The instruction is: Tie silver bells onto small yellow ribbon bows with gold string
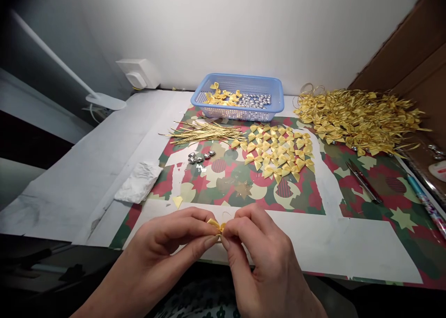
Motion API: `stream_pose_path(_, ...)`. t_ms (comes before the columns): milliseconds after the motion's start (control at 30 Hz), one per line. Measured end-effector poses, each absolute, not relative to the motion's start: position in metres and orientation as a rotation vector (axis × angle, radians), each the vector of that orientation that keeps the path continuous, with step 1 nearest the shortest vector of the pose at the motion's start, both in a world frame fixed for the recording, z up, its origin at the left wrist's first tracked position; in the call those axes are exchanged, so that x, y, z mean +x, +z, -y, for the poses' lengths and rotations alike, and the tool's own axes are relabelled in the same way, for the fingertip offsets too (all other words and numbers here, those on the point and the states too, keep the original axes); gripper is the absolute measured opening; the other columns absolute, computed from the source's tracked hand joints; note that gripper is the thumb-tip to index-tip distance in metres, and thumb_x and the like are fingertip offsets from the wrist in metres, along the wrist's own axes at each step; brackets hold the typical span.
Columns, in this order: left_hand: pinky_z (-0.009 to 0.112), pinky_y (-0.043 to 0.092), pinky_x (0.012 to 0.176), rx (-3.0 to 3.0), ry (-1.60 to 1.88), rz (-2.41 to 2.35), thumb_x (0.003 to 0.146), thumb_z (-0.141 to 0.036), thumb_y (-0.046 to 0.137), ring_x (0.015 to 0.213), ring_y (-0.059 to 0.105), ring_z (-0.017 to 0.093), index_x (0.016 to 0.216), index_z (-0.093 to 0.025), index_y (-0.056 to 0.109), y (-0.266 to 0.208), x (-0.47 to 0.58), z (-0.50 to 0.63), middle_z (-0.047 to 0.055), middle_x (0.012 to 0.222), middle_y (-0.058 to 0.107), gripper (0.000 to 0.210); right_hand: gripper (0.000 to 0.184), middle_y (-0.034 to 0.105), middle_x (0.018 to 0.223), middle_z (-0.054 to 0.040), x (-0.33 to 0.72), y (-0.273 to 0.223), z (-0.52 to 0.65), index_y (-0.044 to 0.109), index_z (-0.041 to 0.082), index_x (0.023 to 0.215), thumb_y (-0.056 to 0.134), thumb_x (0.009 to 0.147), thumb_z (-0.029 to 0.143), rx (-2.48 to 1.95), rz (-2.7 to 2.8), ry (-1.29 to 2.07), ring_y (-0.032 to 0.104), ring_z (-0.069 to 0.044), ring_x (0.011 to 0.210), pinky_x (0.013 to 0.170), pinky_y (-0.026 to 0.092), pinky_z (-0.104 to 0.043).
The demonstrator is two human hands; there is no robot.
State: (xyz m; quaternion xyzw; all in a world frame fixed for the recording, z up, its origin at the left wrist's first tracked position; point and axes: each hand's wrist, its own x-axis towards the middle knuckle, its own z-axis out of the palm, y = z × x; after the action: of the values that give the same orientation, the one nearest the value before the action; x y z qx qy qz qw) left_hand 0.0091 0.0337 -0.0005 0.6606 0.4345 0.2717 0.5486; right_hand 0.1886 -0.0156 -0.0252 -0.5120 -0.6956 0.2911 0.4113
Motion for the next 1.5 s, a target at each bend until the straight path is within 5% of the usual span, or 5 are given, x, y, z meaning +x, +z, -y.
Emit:
stream_pose_path(1067,0.023,0.055,0.070,1.489,0.676,-1.114,0.084,-0.015,0.065,0.082,0.068,0.019,0.080,-0.023,0.075,0.002,0.013,-0.031,-0.001,0.080,0.072,0.014,0.015,0.052,0.082,-0.0003,0.185,-0.021,0.012,0.057,0.019,0.086,0.052,0.090,0.006,-1.294,1.712,0.708,0.056,-0.011,0.074,0.065,0.047,-0.022)
stream_pose_path(1267,0.023,0.054,0.069,1.496,0.661,-1.106,0.085,-0.013,0.063,0.079,0.067,0.018,0.078,-0.020,0.073,-0.003,0.013,-0.032,0.001,0.082,0.073,0.014,0.023,0.062,0.096,-0.0024,0.200,-0.016,0.006,0.069,0.025,0.107,0.054,0.095,0.011,-1.351,1.623,0.640,0.062,-0.012,0.085,0.071,0.053,-0.022)
stream_pose_path(1433,0.023,0.052,0.066,1.654,0.652,-1.129,0.084,-0.009,0.061,0.077,0.067,0.018,0.075,-0.018,0.072,-0.011,0.014,-0.032,0.003,0.084,0.075,0.017,0.025,0.068,0.091,0.0016,0.206,0.006,-0.023,0.071,0.031,0.112,0.057,0.097,0.017,-1.230,1.198,0.674,0.067,-0.009,0.069,0.061,0.059,-0.021)
stream_pose_path(1500,0.023,0.053,0.067,1.676,0.665,-1.146,0.083,-0.008,0.063,0.076,0.067,0.018,0.073,-0.018,0.074,-0.012,0.015,-0.033,0.003,0.082,0.076,0.017,0.031,0.070,0.091,0.0040,0.192,0.024,-0.035,0.066,0.032,0.120,0.057,0.096,0.014,-1.079,1.058,0.724,0.071,-0.009,0.072,0.070,0.063,-0.023)
